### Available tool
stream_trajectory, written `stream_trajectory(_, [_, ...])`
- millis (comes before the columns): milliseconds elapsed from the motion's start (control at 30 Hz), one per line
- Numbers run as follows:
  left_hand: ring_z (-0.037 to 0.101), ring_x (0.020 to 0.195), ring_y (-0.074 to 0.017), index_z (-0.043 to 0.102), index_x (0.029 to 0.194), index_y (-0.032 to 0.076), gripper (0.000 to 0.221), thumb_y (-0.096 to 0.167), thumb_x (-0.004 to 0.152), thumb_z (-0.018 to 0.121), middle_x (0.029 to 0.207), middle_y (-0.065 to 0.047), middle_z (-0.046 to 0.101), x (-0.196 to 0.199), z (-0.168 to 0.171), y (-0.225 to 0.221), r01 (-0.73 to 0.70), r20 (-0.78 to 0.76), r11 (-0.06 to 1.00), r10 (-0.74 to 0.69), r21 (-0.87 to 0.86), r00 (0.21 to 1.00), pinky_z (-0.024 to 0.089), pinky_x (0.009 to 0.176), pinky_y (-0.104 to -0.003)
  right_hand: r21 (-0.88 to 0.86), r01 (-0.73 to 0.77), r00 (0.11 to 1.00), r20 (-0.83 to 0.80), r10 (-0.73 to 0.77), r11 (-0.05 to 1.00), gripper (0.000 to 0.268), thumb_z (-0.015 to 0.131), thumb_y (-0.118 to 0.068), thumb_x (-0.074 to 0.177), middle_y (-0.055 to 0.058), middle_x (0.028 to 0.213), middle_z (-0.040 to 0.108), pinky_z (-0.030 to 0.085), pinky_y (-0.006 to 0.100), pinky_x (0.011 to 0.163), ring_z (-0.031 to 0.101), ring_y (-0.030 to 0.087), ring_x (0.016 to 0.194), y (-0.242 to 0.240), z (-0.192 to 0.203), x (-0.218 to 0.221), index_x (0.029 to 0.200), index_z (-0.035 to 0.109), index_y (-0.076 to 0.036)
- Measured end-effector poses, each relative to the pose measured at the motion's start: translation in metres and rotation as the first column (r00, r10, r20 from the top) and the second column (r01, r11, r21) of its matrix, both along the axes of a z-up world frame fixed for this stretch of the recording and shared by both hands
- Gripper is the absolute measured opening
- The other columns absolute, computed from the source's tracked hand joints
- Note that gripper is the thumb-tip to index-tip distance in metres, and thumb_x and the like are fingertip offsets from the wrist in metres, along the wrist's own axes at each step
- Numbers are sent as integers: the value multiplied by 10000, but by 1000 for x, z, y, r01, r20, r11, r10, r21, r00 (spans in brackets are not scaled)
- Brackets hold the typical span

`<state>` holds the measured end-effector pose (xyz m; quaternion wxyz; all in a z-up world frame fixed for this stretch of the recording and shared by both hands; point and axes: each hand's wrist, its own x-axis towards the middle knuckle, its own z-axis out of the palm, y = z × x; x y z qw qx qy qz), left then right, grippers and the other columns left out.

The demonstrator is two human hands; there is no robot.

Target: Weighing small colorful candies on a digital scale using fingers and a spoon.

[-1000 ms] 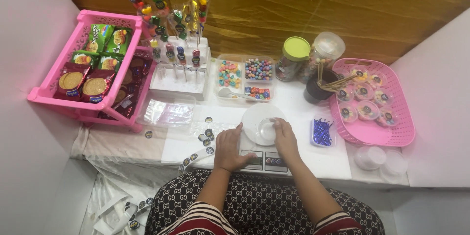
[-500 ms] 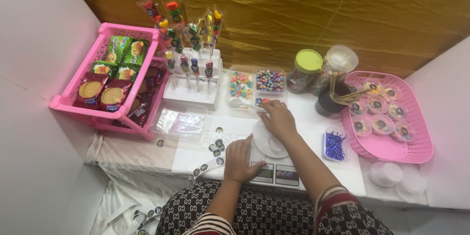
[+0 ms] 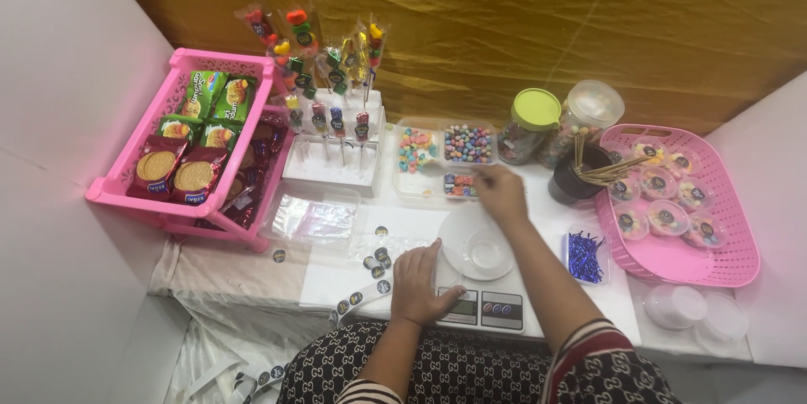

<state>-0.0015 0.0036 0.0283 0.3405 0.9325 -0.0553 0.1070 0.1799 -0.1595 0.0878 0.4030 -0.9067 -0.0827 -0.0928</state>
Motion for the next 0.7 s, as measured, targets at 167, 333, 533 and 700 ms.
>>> stream_trajectory(167, [473,1233,-321,455,1480,83,885,602,783,620,1288,-128,577,2,0,0,-12,17,1000,13,-19,1000,295,1105,-483,379,239,970,-134,-202,894,240,696,-69,904,78,754,728,526,222,532,650,113,591,-42,25,11,1133,766,-59])
stream_trajectory(333, [463,1268,-326,440,1489,94,881,603,791,612,1314,-127,572,1,1,0,-16,-16,1000,16,2,1000,275,1123,-496,569,319,947,-167,-274,758,181,659,-108,975,46,748,688,547,208,548,629,94,590,-51,28,13,1103,757,-26])
stream_trajectory(533, [474,1232,-316,454,1480,93,881,593,777,632,1283,-117,581,1,3,0,-12,-5,1000,12,-21,1000,292,1106,-485,615,276,950,-57,-307,739,207,626,-56,1013,72,797,722,596,213,570,680,108,624,-35,10,22,1191,707,10])
stream_trajectory(700, [475,1239,-324,450,1481,80,878,644,818,559,1287,-129,583,2,-1,0,-3,-1,1000,3,10,1000,291,1101,-489,365,319,940,-1,-342,874,212,693,-184,970,70,747,745,548,230,520,703,126,577,-24,-3,27,1004,744,19])
